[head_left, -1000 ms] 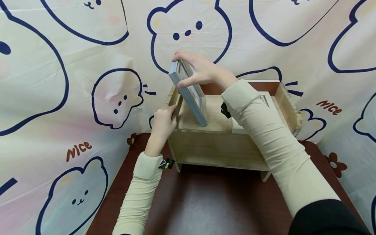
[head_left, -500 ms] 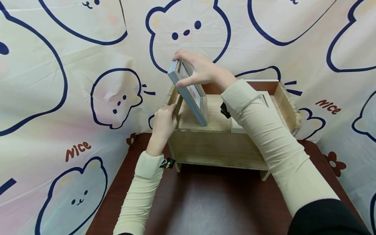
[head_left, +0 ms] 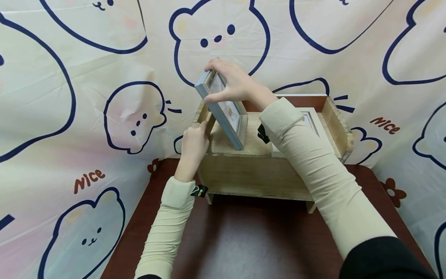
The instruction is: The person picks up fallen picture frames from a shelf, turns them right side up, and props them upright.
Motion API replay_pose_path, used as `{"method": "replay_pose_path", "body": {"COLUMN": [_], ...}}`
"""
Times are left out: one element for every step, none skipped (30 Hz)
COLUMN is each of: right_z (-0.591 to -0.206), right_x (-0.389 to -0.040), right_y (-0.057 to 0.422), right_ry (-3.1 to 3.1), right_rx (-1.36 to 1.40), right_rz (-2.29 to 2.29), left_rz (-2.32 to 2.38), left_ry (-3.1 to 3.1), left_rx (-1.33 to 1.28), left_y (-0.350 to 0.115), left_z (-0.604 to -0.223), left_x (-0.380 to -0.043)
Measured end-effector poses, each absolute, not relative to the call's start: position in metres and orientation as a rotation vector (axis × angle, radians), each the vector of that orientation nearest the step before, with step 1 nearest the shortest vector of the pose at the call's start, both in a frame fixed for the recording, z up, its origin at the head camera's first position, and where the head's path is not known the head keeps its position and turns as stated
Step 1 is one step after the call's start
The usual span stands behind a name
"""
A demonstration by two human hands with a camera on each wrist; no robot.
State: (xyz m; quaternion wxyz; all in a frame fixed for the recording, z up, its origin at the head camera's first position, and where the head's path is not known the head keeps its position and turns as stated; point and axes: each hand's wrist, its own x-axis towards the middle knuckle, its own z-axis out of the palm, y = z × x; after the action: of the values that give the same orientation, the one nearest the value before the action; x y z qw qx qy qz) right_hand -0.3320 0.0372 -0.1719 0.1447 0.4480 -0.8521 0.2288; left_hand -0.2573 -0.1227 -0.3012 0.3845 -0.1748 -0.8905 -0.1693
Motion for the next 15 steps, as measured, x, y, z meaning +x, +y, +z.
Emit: {"method": "replay_pose_path", "body": {"right_z": [-0.1721,-0.1725,-0.1727,-0.173,-0.1733,-0.1734,-0.1737,-0.1739,-0.1741,-0.1743,-0.1747,-0.175,-0.1755,-0.1758,-0.1764], "right_x": [-0.3321,-0.332,-0.3319,-0.3317,-0.3314,-0.3309,-0.3305,-0.3301,-0.3297,-0.3297,-0.3295,-0.3295,-0.3297,-0.33,-0.3303], "right_y": [0.0364,0.0357,0.035,0.0345,0.034,0.0337,0.0334,0.0333,0.0331,0.0329,0.0328,0.0327,0.0327,0.0327,0.0328], "right_ry": [-2.451,-2.451,-2.452,-2.455,-2.456,-2.459,-2.466,-2.475,-2.482,-2.488,-2.489,-2.491,-2.494,-2.489,-2.483], "right_rx": [1.286,1.277,1.267,1.257,1.248,1.239,1.228,1.216,1.203,1.194,1.188,1.182,1.176,1.176,1.177], "right_rz": [0.661,0.663,0.663,0.661,0.659,0.66,0.655,0.65,0.646,0.646,0.648,0.652,0.654,0.661,0.665], "left_rz": [-0.42,-0.412,-0.403,-0.395,-0.389,-0.384,-0.382,-0.384,-0.388,-0.392,-0.398,-0.405,-0.414,-0.429,-0.444], "left_ry": [-2.272,-2.274,-2.276,-2.28,-2.284,-2.289,-2.297,-2.305,-2.315,-2.326,-2.336,-2.343,-2.344,-2.337,-2.321], "left_rx": [-0.439,-0.433,-0.427,-0.421,-0.417,-0.413,-0.411,-0.408,-0.404,-0.401,-0.397,-0.395,-0.396,-0.399,-0.406], "left_y": [-0.1228,-0.123,-0.1232,-0.1234,-0.1235,-0.1236,-0.1236,-0.1237,-0.1236,-0.1236,-0.1235,-0.1234,-0.1232,-0.1227,-0.1222], "left_z": [-0.3014,-0.3016,-0.3019,-0.3023,-0.3024,-0.3026,-0.3027,-0.3027,-0.3026,-0.3024,-0.3022,-0.3021,-0.3025,-0.3029,-0.3037], "left_x": [-0.2577,-0.2581,-0.2586,-0.259,-0.2592,-0.2594,-0.2597,-0.2599,-0.26,-0.26,-0.2599,-0.2597,-0.2598,-0.2595,-0.2593]}}
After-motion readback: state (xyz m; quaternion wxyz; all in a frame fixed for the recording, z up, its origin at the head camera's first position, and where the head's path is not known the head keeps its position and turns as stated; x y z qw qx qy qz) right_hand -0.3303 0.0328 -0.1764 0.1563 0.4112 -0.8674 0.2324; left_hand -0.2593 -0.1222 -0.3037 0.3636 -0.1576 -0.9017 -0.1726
